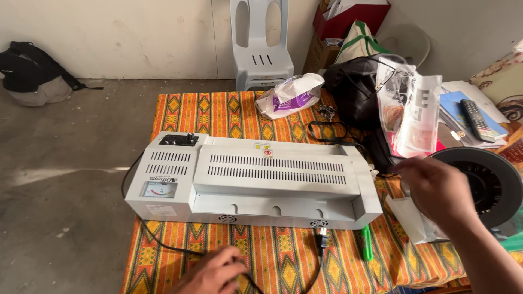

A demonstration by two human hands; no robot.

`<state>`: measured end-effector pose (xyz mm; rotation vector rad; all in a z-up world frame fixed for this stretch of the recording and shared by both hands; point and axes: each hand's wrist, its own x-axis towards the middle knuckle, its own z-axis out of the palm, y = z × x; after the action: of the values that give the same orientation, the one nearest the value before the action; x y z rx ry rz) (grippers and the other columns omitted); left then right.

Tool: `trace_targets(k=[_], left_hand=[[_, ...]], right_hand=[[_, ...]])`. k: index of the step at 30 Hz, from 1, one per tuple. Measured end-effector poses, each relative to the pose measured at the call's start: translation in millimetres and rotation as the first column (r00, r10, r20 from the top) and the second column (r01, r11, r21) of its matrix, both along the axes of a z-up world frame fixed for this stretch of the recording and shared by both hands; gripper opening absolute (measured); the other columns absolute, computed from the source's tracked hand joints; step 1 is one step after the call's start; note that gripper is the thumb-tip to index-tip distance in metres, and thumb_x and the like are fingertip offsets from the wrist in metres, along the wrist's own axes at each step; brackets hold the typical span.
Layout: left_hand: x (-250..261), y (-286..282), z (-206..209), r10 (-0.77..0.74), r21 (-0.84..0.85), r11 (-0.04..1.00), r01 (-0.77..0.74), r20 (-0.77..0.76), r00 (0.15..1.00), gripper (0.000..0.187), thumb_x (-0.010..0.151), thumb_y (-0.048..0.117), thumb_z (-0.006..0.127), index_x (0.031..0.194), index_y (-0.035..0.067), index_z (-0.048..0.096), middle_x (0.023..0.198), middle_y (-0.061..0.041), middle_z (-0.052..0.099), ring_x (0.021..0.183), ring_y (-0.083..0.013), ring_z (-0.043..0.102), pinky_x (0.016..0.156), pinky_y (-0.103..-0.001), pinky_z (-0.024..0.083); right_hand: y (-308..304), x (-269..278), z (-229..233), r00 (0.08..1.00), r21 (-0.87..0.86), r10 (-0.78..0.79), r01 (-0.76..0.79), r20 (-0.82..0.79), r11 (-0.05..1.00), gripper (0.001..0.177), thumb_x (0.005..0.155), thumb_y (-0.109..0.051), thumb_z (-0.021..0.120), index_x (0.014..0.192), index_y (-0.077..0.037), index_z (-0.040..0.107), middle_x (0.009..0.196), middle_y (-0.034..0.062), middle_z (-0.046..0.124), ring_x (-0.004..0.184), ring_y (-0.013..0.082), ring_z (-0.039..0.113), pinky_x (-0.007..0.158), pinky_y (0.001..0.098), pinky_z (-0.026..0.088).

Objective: The person uses a screwdriver to tighten screws on the back panel of a laminator, then flips the device and places the top cover onto the laminator. The person wipes the top cover with a tissue and positions the power cord.

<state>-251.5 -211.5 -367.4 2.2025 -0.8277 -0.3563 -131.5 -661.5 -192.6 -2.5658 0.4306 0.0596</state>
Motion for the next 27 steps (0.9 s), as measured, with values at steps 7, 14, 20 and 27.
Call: trace_targets(k=[7,14,20,27], left_hand=[[4.7,25.7,17.0,0.312,0.062,0.947,-0.314,0.042,0.949,0.029,0.088,0.017,0.076,0.114,0.005,0.071,0.108,-0.006,0.062,0.096,-0.0196,0.070,0.086,-0.036,0.056],[16.1,23.8,31.4,0.412,-0.041,0.911,-0.410,0.103,0.905,0.015,0.090,0.017,0.070,0.104,0.009,0.071,0.097,-0.007,0.061,0.085,-0.0271,0.070,0.073,-0.041,0.054],[27.8,4.6,11.0,0.362,0.031,0.930,-0.367,0.094,0.927,0.020,0.094,0.022,0.067,0.109,0.008,0.070,0.099,0.000,0.060,0.084,-0.0173,0.071,0.077,-0.032,0.059],[28.3,1.9,0.1,0.418,0.206,0.888,-0.410,0.007,0.909,0.025,0.094,0.029,0.067,0.112,0.012,0.069,0.103,0.002,0.058,0.087,-0.0133,0.069,0.079,-0.030,0.059]], right_hand=[[76.6,-64.5,-71.8,0.565,0.148,0.807,-0.795,-0.174,0.588,0.063,0.089,-0.021,0.071,0.151,-0.029,0.059,0.100,0.0011,0.072,0.080,0.0150,0.071,0.070,0.0357,0.058],[76.1,-69.7,-69.5,0.774,-0.028,0.520,-0.567,-0.361,0.824,0.025,0.095,-0.036,0.066,0.111,-0.020,0.076,0.080,0.0047,0.076,0.073,0.0214,0.075,0.070,0.0398,0.058],[70.0,-65.1,-69.5,0.871,-0.030,0.405,-0.430,-0.277,0.902,0.027,0.091,-0.029,0.067,0.114,-0.019,0.077,0.074,0.0059,0.080,0.066,0.0195,0.077,0.068,0.0377,0.061],[71.8,-90.5,-96.2,0.926,-0.063,0.355,-0.365,-0.127,0.929,0.040,0.087,-0.030,0.069,0.125,-0.022,0.075,0.083,0.0022,0.081,0.063,0.0187,0.077,0.064,0.0377,0.062]])
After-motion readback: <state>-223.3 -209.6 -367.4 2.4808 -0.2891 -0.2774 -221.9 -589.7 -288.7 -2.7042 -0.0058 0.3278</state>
